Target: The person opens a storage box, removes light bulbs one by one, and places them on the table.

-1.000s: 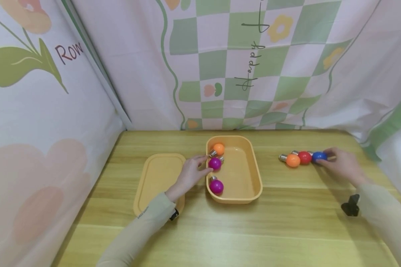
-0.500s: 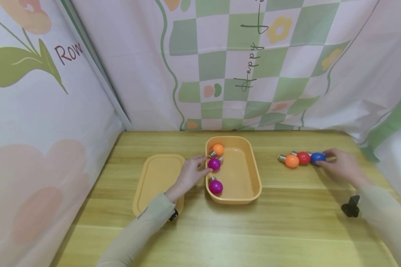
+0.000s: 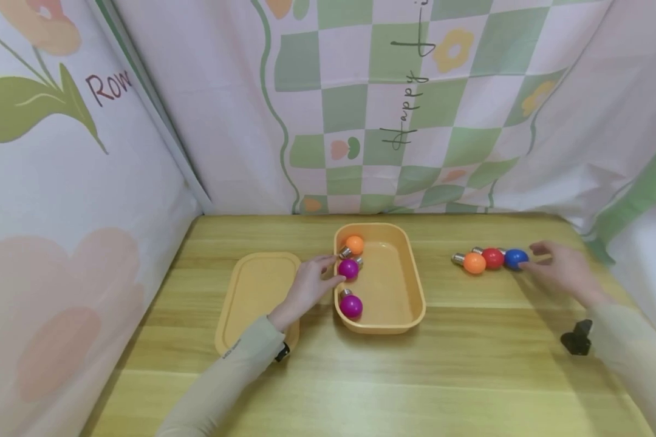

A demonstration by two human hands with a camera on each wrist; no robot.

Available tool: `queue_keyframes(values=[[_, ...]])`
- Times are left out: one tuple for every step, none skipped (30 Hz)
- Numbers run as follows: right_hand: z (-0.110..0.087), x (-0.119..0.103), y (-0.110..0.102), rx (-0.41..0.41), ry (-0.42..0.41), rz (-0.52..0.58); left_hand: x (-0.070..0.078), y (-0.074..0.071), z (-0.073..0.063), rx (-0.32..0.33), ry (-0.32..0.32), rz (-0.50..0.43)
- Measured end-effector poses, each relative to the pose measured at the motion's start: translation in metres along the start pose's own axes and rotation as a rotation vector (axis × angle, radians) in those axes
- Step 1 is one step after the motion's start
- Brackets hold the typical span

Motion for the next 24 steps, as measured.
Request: queue_keyframes(values=[[-0.001,-0.002,-0.001,0.005,-0.001,-0.003,0.0,0.0,0.0,0.0,-0.003,0.0],[-0.001,-0.005,-0.002,0.012,-0.008,-0.003,0.0,-0.001,0.0,0.0,-0.005,-0.002],[-0.002,-0.008,-0.003,0.019,-0.017,-0.001,0.0,-0.001,-0.001,-0.001,-0.006,-0.002],[-0.002,-0.01,-0.004,0.029,-0.025,-0.003,0.0,-0.001,-0.001,-0.004,-0.008,-0.005],[-0.002,-0.012,-0.006,0.038,-0.033,-0.005,0.0,-0.001,-0.001,-0.006,-0.01,-0.006],[-0.003,-0.014,-0.006,0.044,-0.037,-0.007,0.0,0.0,-0.001,-0.005,-0.01,-0.006],[-0.003,-0.016,-0.007,0.047,-0.041,-0.005,0.0,0.0,-0.001,-0.004,-0.004,-0.001],[-0.003,-0.018,-0.008,0.055,-0.048,-0.004,0.0,0.0,-0.001,-0.005,-0.004,-0.002],[-0.004,-0.021,-0.008,0.057,-0.049,-0.004,0.0,0.0,-0.001,-0.006,-0.004,-0.001],[-0.004,-0.024,-0.008,0.058,-0.051,-0.006,0.0,0.0,-0.002,-0.006,-0.004,-0.002],[-0.004,-0.027,-0.007,0.058,-0.053,-0.004,0.0,0.0,-0.002,-0.006,-0.004,0.0],[-0.005,-0.03,-0.007,0.055,-0.056,-0.001,0.0,0.0,-0.002,-0.007,-0.005,-0.001],[-0.005,-0.034,-0.006,0.055,-0.06,0.002,-0.001,0.0,-0.002,-0.007,-0.005,-0.002],[-0.006,-0.039,-0.005,0.055,-0.067,0.003,-0.001,0.001,-0.002,-0.009,-0.01,-0.007],[-0.007,-0.043,-0.004,0.055,-0.078,0.002,-0.001,0.001,-0.002,-0.007,-0.007,-0.003],[-0.007,-0.048,-0.003,0.053,-0.089,0.002,-0.002,0.001,-0.002,-0.008,-0.008,-0.004],[-0.007,-0.052,-0.002,0.052,-0.097,0.0,-0.002,0.001,-0.002,-0.007,-0.008,-0.005],[-0.008,-0.057,-0.001,0.048,-0.106,0.003,-0.002,0.001,-0.002,-0.007,-0.008,-0.006],[-0.008,-0.062,0.0,0.044,-0.115,0.007,-0.002,0.001,-0.002,-0.006,-0.007,-0.006],[-0.008,-0.067,0.001,0.043,-0.123,0.008,-0.002,0.001,-0.002,-0.006,-0.005,-0.004],[-0.008,-0.072,0.002,0.04,-0.129,0.007,-0.002,0.001,-0.001,-0.005,-0.004,-0.004],[-0.008,-0.076,0.003,0.037,-0.133,0.011,-0.002,0.001,-0.001,-0.006,-0.005,-0.007],[-0.008,-0.08,0.003,0.038,-0.138,0.013,-0.002,0.001,-0.001,-0.005,-0.002,-0.007],[-0.008,-0.085,0.004,0.036,-0.145,0.018,-0.002,0.001,-0.001,-0.004,0.0,-0.006]])
Point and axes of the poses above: each hand's wrist, its own z-axis towards the middle knuckle, its own y-axis out of the palm, x = y × z, the point moved 7 cm from there along z, towards the middle knuckle, and after that the axes turned 14 degrees about z, right-handed, at the moved point
